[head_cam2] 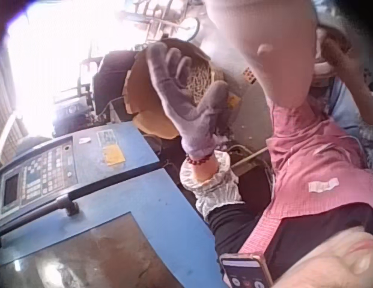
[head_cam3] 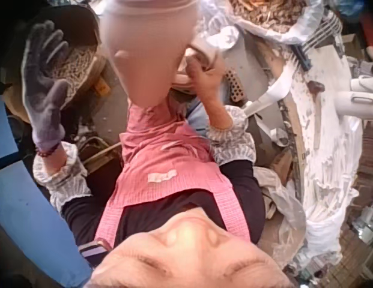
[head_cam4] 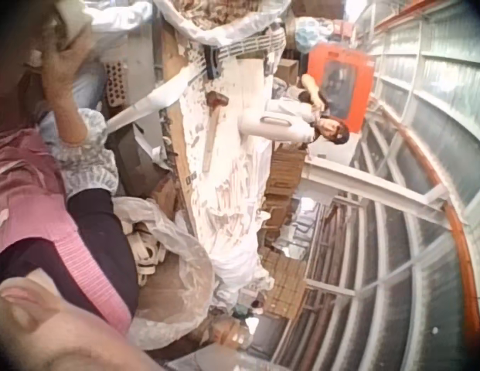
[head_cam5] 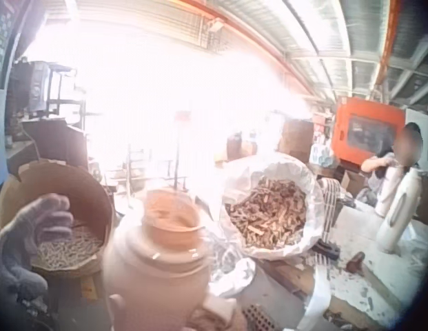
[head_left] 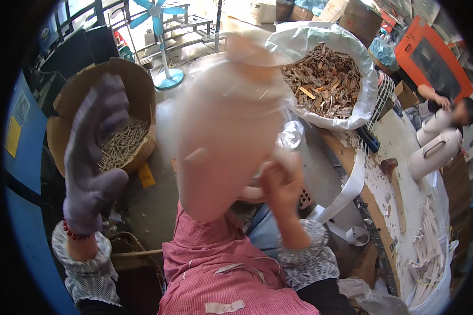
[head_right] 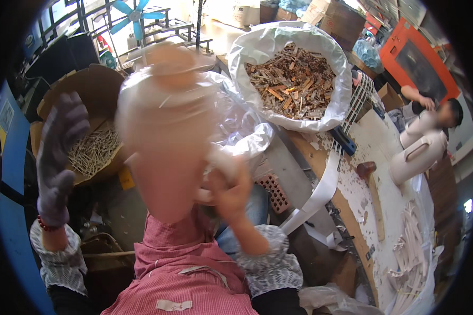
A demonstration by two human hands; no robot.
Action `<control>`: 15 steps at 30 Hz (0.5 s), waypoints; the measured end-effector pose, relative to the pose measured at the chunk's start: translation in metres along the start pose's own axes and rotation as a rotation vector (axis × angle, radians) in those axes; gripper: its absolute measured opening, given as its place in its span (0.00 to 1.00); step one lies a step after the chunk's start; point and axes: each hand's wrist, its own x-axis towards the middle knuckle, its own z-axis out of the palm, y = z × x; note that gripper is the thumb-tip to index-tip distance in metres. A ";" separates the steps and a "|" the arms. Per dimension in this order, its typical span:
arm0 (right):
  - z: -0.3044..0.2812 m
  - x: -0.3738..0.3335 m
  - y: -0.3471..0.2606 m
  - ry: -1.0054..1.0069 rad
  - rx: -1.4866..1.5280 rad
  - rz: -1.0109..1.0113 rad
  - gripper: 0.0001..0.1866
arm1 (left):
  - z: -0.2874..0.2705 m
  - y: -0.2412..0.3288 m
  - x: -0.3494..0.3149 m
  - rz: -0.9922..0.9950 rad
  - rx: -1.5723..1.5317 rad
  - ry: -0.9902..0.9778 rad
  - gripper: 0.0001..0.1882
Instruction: The person assembles a beige thermos by inserting a small circular seal into the opening, wrapping the body with white tape, and securing the lid. The process is repeated for multiple units in a workshop setting.
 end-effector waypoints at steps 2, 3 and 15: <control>0.035 -0.018 0.004 -0.220 -0.235 -0.206 0.17 | -0.001 -0.001 0.010 -0.031 0.054 0.055 0.53; 0.047 -0.025 0.009 -0.359 -0.198 -0.191 0.21 | -0.006 -0.006 0.007 -0.084 0.036 0.046 0.52; -0.085 0.153 0.253 -0.167 -1.045 0.053 0.11 | -0.050 0.021 -0.041 -0.111 0.593 -0.036 0.10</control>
